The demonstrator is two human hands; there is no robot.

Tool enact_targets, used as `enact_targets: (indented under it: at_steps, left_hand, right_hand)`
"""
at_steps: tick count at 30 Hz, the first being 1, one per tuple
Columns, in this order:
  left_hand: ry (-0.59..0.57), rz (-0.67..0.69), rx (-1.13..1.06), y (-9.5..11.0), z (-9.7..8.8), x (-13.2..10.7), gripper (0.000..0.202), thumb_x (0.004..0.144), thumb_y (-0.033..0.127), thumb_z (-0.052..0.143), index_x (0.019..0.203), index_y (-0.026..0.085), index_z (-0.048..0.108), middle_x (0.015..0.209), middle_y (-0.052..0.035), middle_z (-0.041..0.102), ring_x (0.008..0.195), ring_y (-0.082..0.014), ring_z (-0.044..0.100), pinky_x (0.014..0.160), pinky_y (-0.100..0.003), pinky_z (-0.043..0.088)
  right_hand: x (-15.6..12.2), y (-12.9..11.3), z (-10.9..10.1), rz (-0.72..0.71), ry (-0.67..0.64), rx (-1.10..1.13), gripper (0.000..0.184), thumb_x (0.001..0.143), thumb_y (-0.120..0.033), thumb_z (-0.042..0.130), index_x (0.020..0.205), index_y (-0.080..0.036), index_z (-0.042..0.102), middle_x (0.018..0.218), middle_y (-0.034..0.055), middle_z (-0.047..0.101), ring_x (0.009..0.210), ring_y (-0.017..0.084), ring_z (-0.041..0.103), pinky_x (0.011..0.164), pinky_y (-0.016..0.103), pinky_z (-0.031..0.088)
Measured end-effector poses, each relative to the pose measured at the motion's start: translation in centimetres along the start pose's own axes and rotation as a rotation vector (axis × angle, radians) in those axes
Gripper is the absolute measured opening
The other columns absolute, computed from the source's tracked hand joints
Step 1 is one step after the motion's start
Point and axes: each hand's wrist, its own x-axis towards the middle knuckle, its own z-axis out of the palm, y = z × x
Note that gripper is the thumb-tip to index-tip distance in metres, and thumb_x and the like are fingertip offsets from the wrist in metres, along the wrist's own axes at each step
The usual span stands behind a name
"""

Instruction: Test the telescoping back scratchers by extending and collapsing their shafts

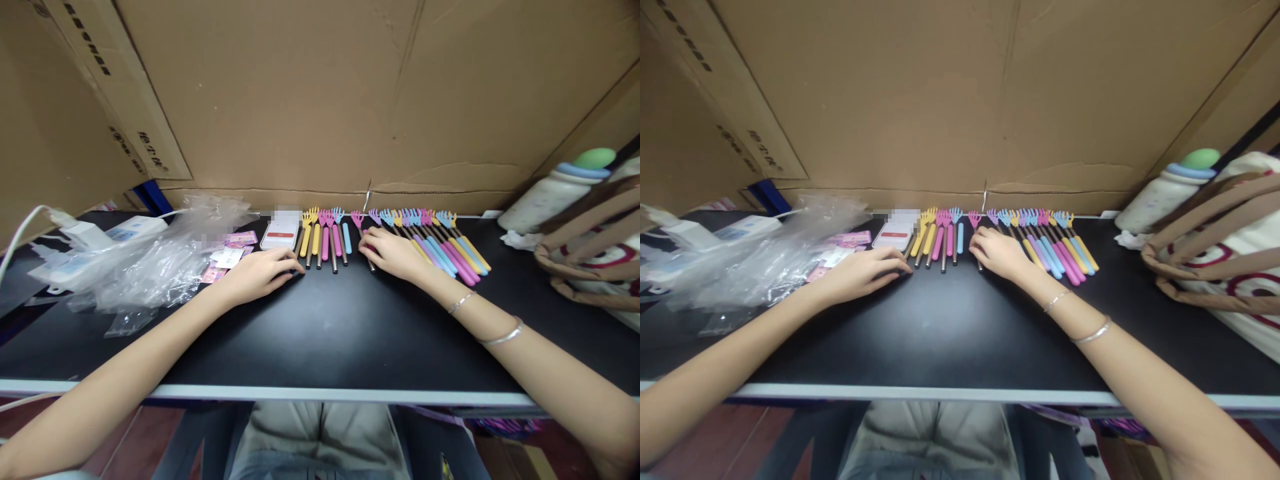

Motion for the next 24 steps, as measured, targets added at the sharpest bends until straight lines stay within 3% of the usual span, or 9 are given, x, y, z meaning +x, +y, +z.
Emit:
enact_targets:
  at_steps: [7, 24]
  left_hand:
    - [-0.013, -0.010, -0.011, 0.1, -0.1, 0.0, 0.026, 0.093, 0.023, 0.040, 0.110, 0.025, 0.059, 0.112, -0.0029, 0.057, 0.092, -0.0146, 0.060, 0.077, -0.025, 0.047]
    - [-0.012, -0.002, -0.066, 0.0, 0.1, 0.0, 0.027, 0.093, 0.021, 0.039, 0.110, 0.024, 0.060, 0.112, -0.0051, 0.057, 0.094, -0.0157, 0.059, 0.082, -0.027, 0.049]
  right_hand:
    - [-0.3, -0.4, -0.7, 0.033, -0.003, -0.086, 0.018, 0.089, -0.026, 0.044, 0.086, -0.019, 0.060, 0.093, 0.0060, 0.063, 0.073, 0.015, 0.057, 0.056, 0.026, 0.037]
    - [-0.4, 1.0, 0.3, 0.113, 0.021, 0.068, 0.011, 0.080, -0.018, 0.053, 0.091, -0.019, 0.057, 0.096, 0.0056, 0.058, 0.075, 0.016, 0.058, 0.065, 0.027, 0.043]
